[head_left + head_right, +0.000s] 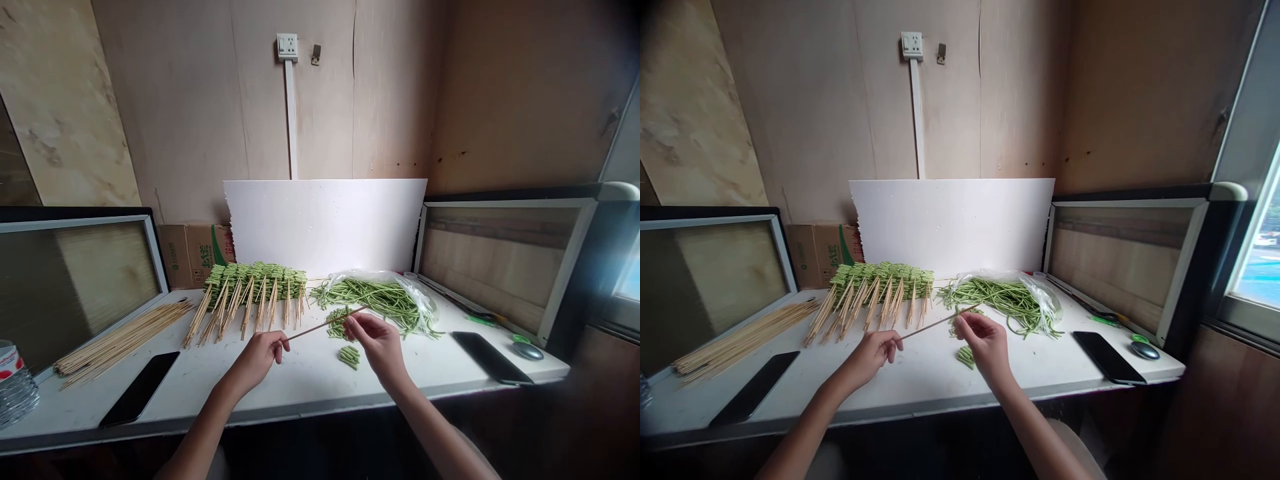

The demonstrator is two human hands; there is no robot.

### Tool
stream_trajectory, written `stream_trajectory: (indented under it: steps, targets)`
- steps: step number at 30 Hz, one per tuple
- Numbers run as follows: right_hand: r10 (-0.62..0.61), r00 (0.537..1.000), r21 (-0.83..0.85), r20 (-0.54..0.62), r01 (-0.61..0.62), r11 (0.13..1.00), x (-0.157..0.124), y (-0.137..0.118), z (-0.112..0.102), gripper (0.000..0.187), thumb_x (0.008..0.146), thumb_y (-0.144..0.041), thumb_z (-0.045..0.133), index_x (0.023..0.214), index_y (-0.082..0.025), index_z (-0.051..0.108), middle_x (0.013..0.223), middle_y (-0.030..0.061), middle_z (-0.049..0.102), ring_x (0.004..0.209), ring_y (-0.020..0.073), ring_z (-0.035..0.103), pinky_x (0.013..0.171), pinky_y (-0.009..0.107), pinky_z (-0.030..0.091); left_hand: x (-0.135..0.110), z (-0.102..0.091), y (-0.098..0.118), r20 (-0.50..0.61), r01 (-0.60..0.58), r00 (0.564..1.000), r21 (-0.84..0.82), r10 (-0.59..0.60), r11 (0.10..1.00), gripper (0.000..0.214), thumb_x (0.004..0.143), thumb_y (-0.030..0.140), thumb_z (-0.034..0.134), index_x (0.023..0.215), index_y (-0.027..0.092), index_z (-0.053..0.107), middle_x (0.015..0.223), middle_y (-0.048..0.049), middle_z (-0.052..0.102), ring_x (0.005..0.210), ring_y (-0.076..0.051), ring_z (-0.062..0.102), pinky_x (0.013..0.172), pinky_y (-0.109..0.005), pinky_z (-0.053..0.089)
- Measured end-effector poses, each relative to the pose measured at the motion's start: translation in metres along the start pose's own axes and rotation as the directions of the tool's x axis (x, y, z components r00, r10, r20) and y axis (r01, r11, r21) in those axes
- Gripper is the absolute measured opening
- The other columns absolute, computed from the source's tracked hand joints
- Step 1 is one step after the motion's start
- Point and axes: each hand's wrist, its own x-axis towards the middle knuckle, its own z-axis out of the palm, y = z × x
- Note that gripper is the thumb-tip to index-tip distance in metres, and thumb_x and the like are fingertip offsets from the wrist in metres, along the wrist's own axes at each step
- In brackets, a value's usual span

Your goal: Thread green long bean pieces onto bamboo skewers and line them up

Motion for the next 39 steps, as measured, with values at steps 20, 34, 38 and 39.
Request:
stream_trajectory:
  steps: [20,34,38,39]
  targets:
    - [0.067,0.989,-0.008,0.131,-0.067,0.998,0.007,0.000,-0.005,0.042,0.078,-0.062,0.080,0.078,-0.020,0.078,0.068,0.0041,0.070,0.063,0.0180,0.062,0.064,0.033,0.055,0.000,0.013,0.008,0.097,0.040,0.995,-0.188,-0.022,0.981,0.029,0.088,0.020,0.046,0.086,0.015,0.074,0.072,-0.0055,0.073,0.054,-0.015,0.064,0.063,-0.029,0.052]
    - [0.100,0.983,-0.018,0.154,-0.098,0.995,0.005,0.014,0.000,0.040,0.077,-0.059,0.082,0.082,-0.020,0.078,0.072,0.0050,0.073,0.066,0.0193,0.067,0.063,0.032,0.057,0.004,0.021,0.007,0.041,0.089,0.996,-0.235,-0.082,0.968,0.024,0.090,0.029,0.053,0.085,0.016,0.073,0.075,-0.0070,0.075,0.066,-0.020,0.072,0.068,-0.032,0.055]
    - [0.105,0.977,-0.039,0.183,-0.100,0.994,0.008,0.015,-0.004,0.042,0.078,-0.062,0.080,0.082,-0.020,0.077,0.072,0.0045,0.072,0.066,0.0188,0.066,0.063,0.032,0.056,0.001,0.017,0.014,0.137,0.113,0.987,-0.248,-0.080,0.962,0.032,0.095,0.033,0.045,0.084,0.016,0.070,0.066,-0.0034,0.069,0.058,-0.017,0.067,0.065,-0.031,0.052]
    - [0.105,0.975,-0.042,0.194,-0.099,0.994,0.009,0.015,-0.004,0.042,0.079,-0.062,0.080,0.083,-0.020,0.076,0.072,0.0044,0.072,0.066,0.0185,0.065,0.064,0.032,0.056,0.001,0.016,0.015,0.156,0.127,0.984,-0.256,-0.088,0.958,0.033,0.096,0.034,0.044,0.084,0.016,0.070,0.065,-0.0029,0.068,0.057,-0.017,0.066,0.065,-0.031,0.051]
